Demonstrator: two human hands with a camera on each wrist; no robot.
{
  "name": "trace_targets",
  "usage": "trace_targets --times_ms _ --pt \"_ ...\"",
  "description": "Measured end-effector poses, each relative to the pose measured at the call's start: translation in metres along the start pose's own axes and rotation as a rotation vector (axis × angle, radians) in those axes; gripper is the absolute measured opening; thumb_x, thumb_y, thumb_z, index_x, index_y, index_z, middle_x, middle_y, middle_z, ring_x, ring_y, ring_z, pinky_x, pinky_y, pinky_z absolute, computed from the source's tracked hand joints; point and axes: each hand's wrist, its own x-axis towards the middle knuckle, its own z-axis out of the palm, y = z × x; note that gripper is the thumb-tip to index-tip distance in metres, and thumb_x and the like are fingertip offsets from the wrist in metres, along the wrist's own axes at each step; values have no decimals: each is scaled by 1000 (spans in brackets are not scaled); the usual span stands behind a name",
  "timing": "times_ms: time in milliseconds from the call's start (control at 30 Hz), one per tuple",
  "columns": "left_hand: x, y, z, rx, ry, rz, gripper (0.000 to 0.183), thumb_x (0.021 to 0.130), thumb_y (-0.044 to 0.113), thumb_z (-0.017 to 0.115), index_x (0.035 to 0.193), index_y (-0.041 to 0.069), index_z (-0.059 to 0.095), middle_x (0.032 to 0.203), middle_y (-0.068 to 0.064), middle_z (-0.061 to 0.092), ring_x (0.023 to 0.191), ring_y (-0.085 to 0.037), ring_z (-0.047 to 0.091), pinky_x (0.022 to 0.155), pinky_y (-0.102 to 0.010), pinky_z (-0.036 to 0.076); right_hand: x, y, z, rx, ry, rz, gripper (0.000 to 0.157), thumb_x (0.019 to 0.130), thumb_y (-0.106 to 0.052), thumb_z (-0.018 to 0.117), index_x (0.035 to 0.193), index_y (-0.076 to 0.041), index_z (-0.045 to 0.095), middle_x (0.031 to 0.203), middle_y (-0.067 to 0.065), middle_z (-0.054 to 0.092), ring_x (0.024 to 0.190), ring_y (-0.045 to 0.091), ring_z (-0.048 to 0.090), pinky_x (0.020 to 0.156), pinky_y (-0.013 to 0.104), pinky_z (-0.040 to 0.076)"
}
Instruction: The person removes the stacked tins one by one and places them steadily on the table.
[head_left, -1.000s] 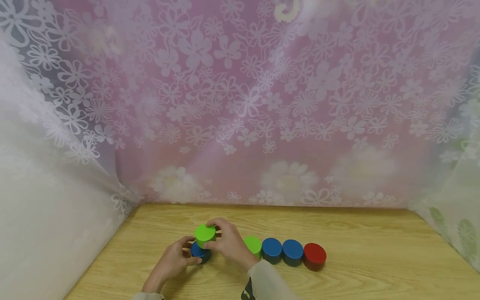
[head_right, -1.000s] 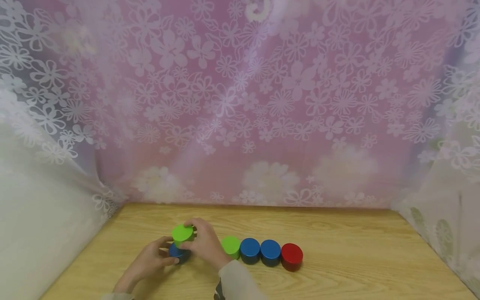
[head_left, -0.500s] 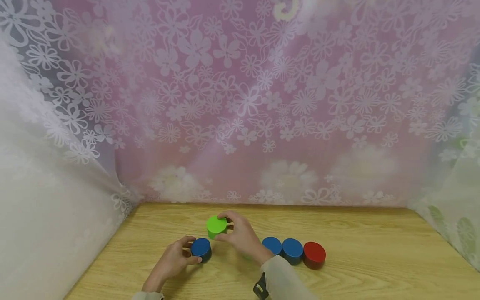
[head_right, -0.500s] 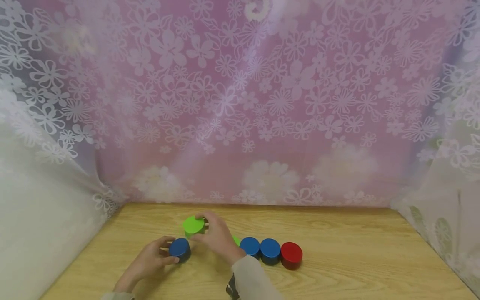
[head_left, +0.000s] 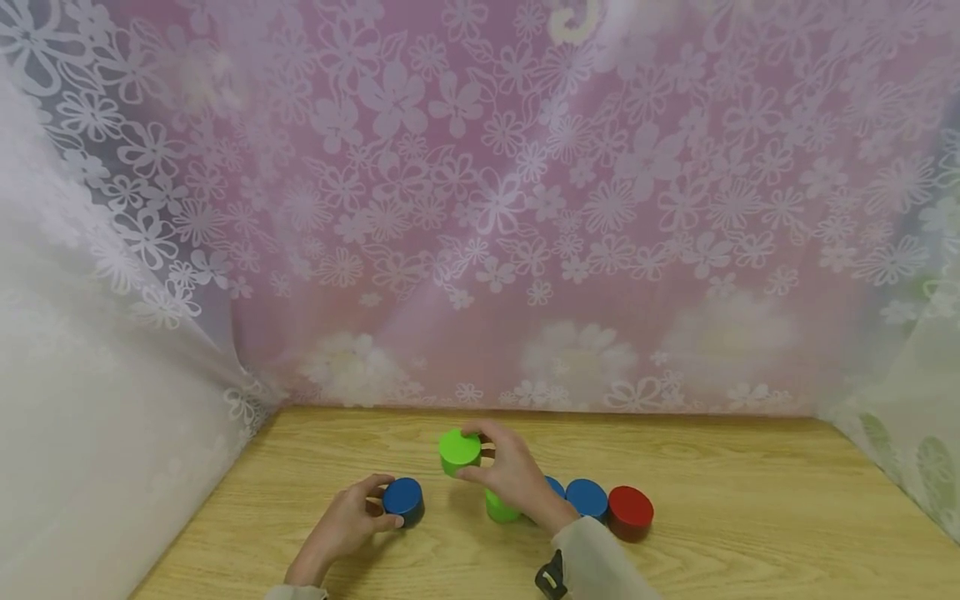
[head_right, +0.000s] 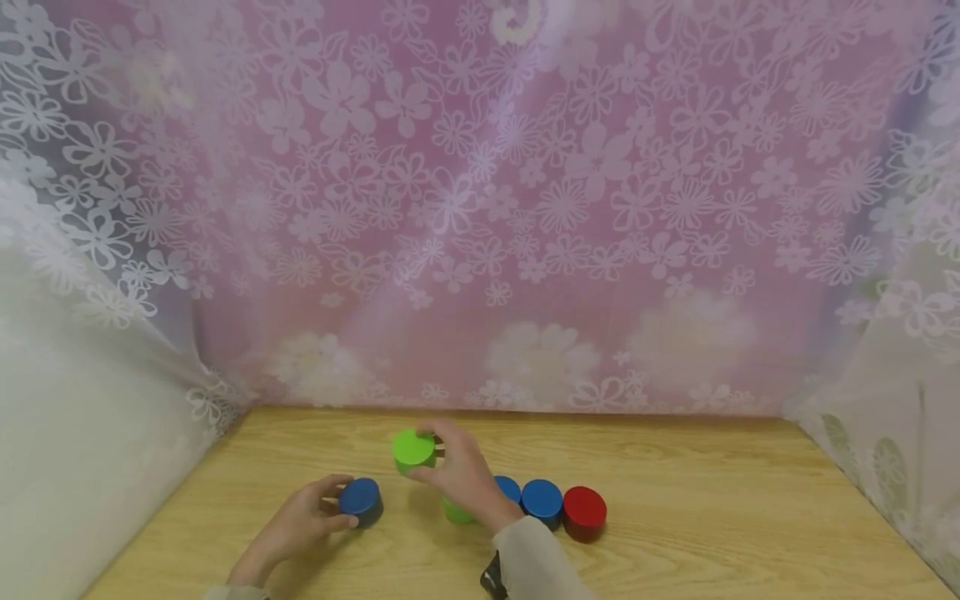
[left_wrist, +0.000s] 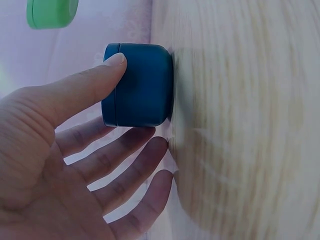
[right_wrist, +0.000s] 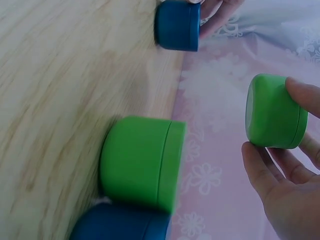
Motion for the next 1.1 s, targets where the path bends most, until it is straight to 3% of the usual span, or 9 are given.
trace_targets --times_ms 167,367,667,1100 --pt "0 -1 -1 -5 -25 12 58 82 8 85 130 -9 58 112 -23 67 94 -37 68 79 -49 59 -3 5 -8 -6 -8 14 45 84 -1 83 124 1 63 123 15 62 111 36 59 94 51 55" --pt "1 -2 -2 -18 -67 17 58 85 10 83 133 -9 56 113 -22 66 96 -38 68 80 -50 58 -8 6 -18 -24 -4 13 46 83 -2 83 124 0 63 123 13 62 109 33 60 92 47 56" --pt "2 -2 0 -15 -63 5 67 84 10 85 138 -10 52 114 -23 66 94 -33 68 77 -47 59 -20 12 -29 -20 24 10 46 82 -2 85 122 -1 63 121 14 62 109 37 60 91 47 57" --pt "0 -1 -1 -15 -84 1 63 84 11 84 136 -8 54 116 -23 65 96 -35 67 78 -49 58 -36 16 -55 -43 59 51 45 82 -6 85 122 -1 64 121 12 64 111 35 60 92 50 56"
